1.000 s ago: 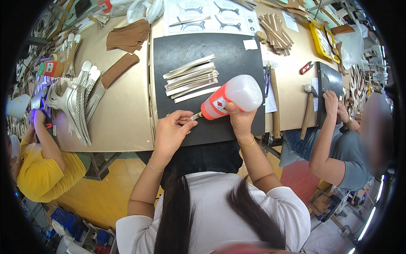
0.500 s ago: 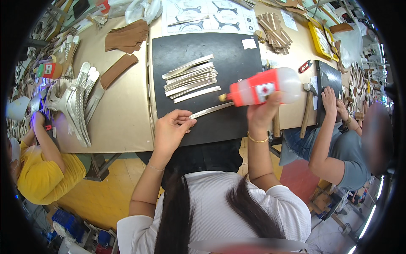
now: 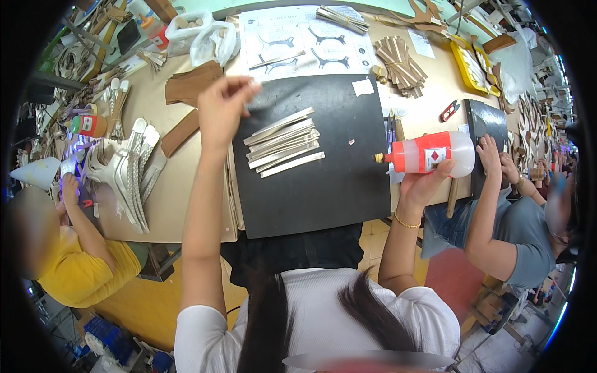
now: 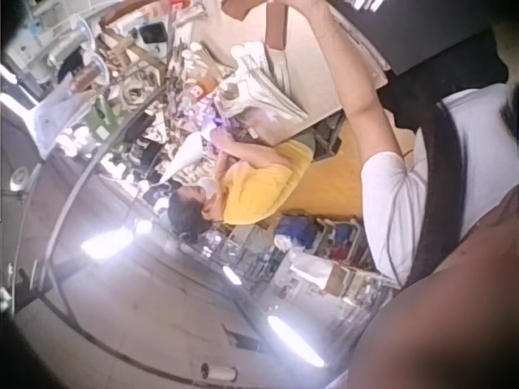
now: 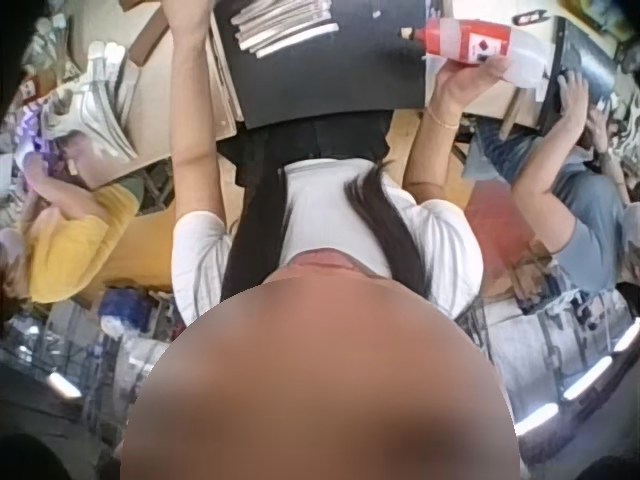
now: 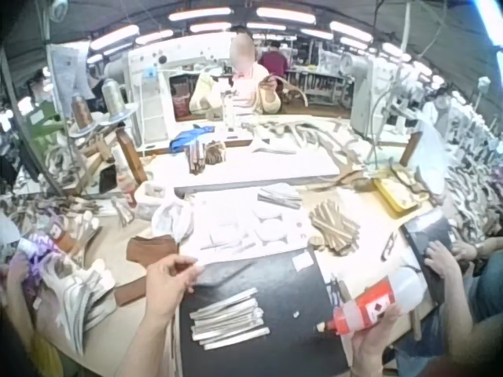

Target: The person repeatedly picks up small brown and white rectangular pieces, aligns them, and stacks them on a black mat. Later, the person applies glue from a bottle to the edges of the white pieces and continues stacking them.

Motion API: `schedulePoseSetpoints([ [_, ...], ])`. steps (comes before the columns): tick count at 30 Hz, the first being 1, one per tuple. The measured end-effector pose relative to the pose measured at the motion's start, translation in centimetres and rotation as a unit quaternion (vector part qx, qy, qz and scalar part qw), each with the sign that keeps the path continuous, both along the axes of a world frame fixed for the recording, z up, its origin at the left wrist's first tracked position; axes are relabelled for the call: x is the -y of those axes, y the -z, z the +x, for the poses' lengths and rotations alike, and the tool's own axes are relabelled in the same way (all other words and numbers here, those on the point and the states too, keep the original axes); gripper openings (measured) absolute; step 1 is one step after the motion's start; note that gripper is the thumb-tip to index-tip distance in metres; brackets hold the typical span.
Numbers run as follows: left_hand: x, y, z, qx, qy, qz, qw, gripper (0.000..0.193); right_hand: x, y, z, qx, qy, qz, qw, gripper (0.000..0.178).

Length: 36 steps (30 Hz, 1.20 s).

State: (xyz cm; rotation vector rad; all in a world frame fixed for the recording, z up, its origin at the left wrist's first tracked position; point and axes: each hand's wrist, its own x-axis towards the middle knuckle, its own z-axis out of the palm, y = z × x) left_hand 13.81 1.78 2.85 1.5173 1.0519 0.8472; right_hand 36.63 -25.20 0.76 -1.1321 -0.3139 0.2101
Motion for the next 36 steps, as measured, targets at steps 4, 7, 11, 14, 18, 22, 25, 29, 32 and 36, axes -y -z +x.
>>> schedulePoseSetpoints([
  [4,-7.5,3.0,3.3,-0.075,-0.048,0.104,0.991,0.037,0.1,0.0,0.1,0.007,-0.011,-0.009,1.000,0.078],
  [7,-10.1,5.3,4.4,-0.187,-0.020,0.159,0.969,0.042,0.3,-0.1,0.4,0.002,-0.006,-0.019,1.000,0.079],
  [11,-9.4,5.8,3.7,-0.201,-0.029,0.183,0.962,0.040,0.7,0.0,0.8,-0.003,-0.008,-0.026,1.000,0.080],
  [14,-6.1,4.3,1.2,-0.210,0.022,0.182,0.960,0.039,0.8,0.1,0.7,-0.015,-0.013,-0.026,0.999,0.079],
  [18,-0.1,1.8,-3.1,-0.250,0.174,0.095,0.948,0.031,0.1,0.2,0.3,-0.017,-0.030,-0.019,0.999,0.077],
  [22,2.3,1.1,-3.8,-0.265,0.180,0.132,0.938,0.020,-0.4,0.1,-0.3,-0.005,-0.079,-0.017,0.997,0.077],
  [25,2.4,1.0,-3.4,-0.264,0.172,0.084,0.945,0.013,-0.4,0.0,-0.8,0.008,-0.080,-0.015,0.997,0.078],
  [29,3.3,-0.4,-3.3,-0.194,0.113,0.100,0.969,0.013,0.0,-0.4,-1.0,0.011,-0.077,-0.010,0.997,0.078],
  [32,6.3,-2.1,-3.8,-0.116,0.098,0.011,0.988,0.014,0.3,-0.6,-0.8,-0.005,-0.061,-0.003,0.998,0.078],
  [36,11.5,-2.9,-4.7,-0.103,0.171,-0.047,0.979,0.014,0.1,-0.2,-0.5,-0.007,-0.059,0.015,0.998,0.079],
])
